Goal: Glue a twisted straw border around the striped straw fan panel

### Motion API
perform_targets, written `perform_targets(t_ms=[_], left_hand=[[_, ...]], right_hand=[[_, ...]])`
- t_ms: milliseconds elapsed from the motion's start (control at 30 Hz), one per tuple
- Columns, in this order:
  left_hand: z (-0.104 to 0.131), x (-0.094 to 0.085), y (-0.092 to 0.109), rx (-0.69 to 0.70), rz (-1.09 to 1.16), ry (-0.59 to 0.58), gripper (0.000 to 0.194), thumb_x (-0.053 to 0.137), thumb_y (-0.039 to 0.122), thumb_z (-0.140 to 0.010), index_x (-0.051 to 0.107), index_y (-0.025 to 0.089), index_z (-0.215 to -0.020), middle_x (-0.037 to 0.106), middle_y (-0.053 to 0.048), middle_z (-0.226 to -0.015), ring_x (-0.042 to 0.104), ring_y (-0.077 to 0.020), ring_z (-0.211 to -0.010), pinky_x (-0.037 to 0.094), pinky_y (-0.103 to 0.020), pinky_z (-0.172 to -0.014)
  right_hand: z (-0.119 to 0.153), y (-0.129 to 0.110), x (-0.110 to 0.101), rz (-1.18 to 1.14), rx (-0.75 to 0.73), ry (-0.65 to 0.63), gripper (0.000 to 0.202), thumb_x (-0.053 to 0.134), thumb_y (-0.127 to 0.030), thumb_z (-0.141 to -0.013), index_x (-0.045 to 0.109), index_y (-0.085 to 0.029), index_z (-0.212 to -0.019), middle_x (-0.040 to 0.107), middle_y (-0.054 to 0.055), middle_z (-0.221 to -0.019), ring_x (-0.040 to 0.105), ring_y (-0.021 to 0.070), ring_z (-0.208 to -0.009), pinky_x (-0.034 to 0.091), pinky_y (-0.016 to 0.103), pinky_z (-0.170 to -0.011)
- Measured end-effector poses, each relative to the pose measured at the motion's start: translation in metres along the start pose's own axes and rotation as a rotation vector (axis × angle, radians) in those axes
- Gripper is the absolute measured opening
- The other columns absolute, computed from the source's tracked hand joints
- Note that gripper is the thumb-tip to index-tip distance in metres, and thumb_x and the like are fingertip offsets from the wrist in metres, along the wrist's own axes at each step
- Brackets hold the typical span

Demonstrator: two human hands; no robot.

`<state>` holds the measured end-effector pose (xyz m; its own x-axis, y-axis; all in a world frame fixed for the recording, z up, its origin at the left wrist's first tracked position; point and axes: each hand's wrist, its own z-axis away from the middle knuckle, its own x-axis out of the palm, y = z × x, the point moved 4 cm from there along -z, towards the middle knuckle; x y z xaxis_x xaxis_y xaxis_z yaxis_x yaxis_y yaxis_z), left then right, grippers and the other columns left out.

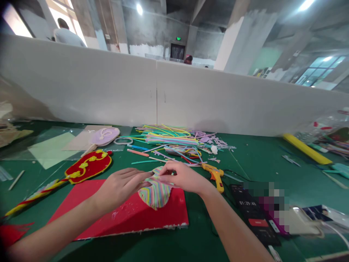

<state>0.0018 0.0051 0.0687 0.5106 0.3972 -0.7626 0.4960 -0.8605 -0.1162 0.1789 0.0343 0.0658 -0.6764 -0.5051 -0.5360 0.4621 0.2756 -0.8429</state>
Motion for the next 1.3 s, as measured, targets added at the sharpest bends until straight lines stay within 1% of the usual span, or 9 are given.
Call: perform_targets(t_ms=[133,300,500,667,800,967,1067,1133,1300], left_hand=[[0.003,0.004,-0.003,-0.058,0.034,-0.006,0.02,0.039,0.027,-0.098,0.054,0.014,-0.1,0.071,-0.005,-0.078,0.069,-0.0149,-0.072,0.052,-0.024,-0.065],[0.004,0.007,-0.002,-0.028,0.041,-0.02,0.018,0.038,0.022,-0.098,0.053,0.013,-0.101,0.072,-0.006,-0.081,0.069,-0.0162,-0.074,0.054,-0.027,-0.069],[0.0,0.004,-0.003,0.028,0.014,-0.001,0.016,0.042,0.019,-0.096,0.054,0.012,-0.104,0.072,-0.007,-0.087,0.069,-0.0176,-0.078,0.055,-0.03,-0.073],[0.002,-0.001,-0.001,0.158,-0.096,0.018,0.018,0.041,0.01,-0.094,0.057,0.012,-0.1,0.072,-0.009,-0.097,0.067,-0.019,-0.089,0.052,-0.032,-0.078],[0.002,-0.005,0.002,0.247,-0.228,-0.009,0.018,0.042,0.008,-0.093,0.057,0.013,-0.103,0.07,-0.007,-0.094,0.064,-0.0177,-0.086,0.048,-0.033,-0.08],[0.001,-0.002,0.002,0.22,-0.266,-0.043,0.024,0.033,0.008,-0.095,0.056,0.014,-0.1,0.068,-0.005,-0.087,0.06,-0.0162,-0.079,0.043,-0.031,-0.074],[-0.002,0.003,0.0,0.096,-0.175,-0.087,0.027,0.03,0.011,-0.096,0.056,0.015,-0.09,0.064,-0.003,-0.072,0.056,-0.0145,-0.066,0.039,-0.03,-0.065],[-0.005,0.005,-0.003,-0.08,0.011,-0.121,0.029,0.031,0.014,-0.095,0.055,0.017,-0.081,0.06,0.0,-0.062,0.053,-0.0131,-0.059,0.036,-0.029,-0.061],[0.002,0.028,-0.01,-0.758,0.978,-0.329,0.025,0.041,0.025,-0.086,0.046,0.019,-0.063,0.05,0.004,-0.044,0.045,-0.0112,-0.045,0.035,-0.025,-0.054]], right_hand=[[0.001,0.0,0.0,-0.019,-0.02,0.022,0.024,0.061,-0.042,-0.085,0.066,-0.019,-0.083,0.057,0.001,-0.088,0.053,0.0131,-0.082,0.041,0.026,-0.074],[-0.002,0.001,0.006,-0.085,-0.002,0.011,0.023,0.067,-0.041,-0.079,0.064,-0.018,-0.082,0.058,0.0,-0.085,0.052,0.0125,-0.077,0.04,0.024,-0.069],[-0.004,0.003,0.01,-0.123,0.023,-0.022,0.029,0.061,-0.047,-0.083,0.064,-0.018,-0.083,0.059,-0.001,-0.078,0.05,0.011,-0.07,0.039,0.024,-0.064],[-0.002,0.005,0.007,-0.136,0.061,-0.098,0.032,0.058,-0.048,-0.084,0.066,-0.017,-0.084,0.061,0.0,-0.078,0.052,0.0128,-0.074,0.041,0.025,-0.069],[-0.001,0.009,0.01,-0.206,0.093,-0.141,0.03,0.06,-0.046,-0.084,0.067,-0.017,-0.084,0.059,-0.001,-0.075,0.05,0.0115,-0.071,0.039,0.024,-0.067],[-0.003,0.006,0.013,-0.276,0.069,0.02,0.031,0.064,-0.048,-0.08,0.064,-0.017,-0.079,0.056,-0.001,-0.074,0.05,0.0114,-0.069,0.04,0.025,-0.066],[0.0,-0.003,0.01,-0.124,-0.014,0.171,0.025,0.062,-0.041,-0.083,0.063,-0.017,-0.075,0.056,0.0,-0.076,0.051,0.0121,-0.072,0.04,0.025,-0.066],[0.003,-0.01,0.01,0.009,-0.104,0.243,0.02,0.06,-0.034,-0.086,0.062,-0.018,-0.074,0.055,0.0,-0.077,0.051,0.0127,-0.073,0.04,0.025,-0.067],[0.013,-0.019,0.016,0.407,-0.41,0.365,0.018,0.051,-0.023,-0.093,0.063,-0.017,-0.081,0.06,0.004,-0.08,0.052,0.0156,-0.079,0.04,0.029,-0.073]])
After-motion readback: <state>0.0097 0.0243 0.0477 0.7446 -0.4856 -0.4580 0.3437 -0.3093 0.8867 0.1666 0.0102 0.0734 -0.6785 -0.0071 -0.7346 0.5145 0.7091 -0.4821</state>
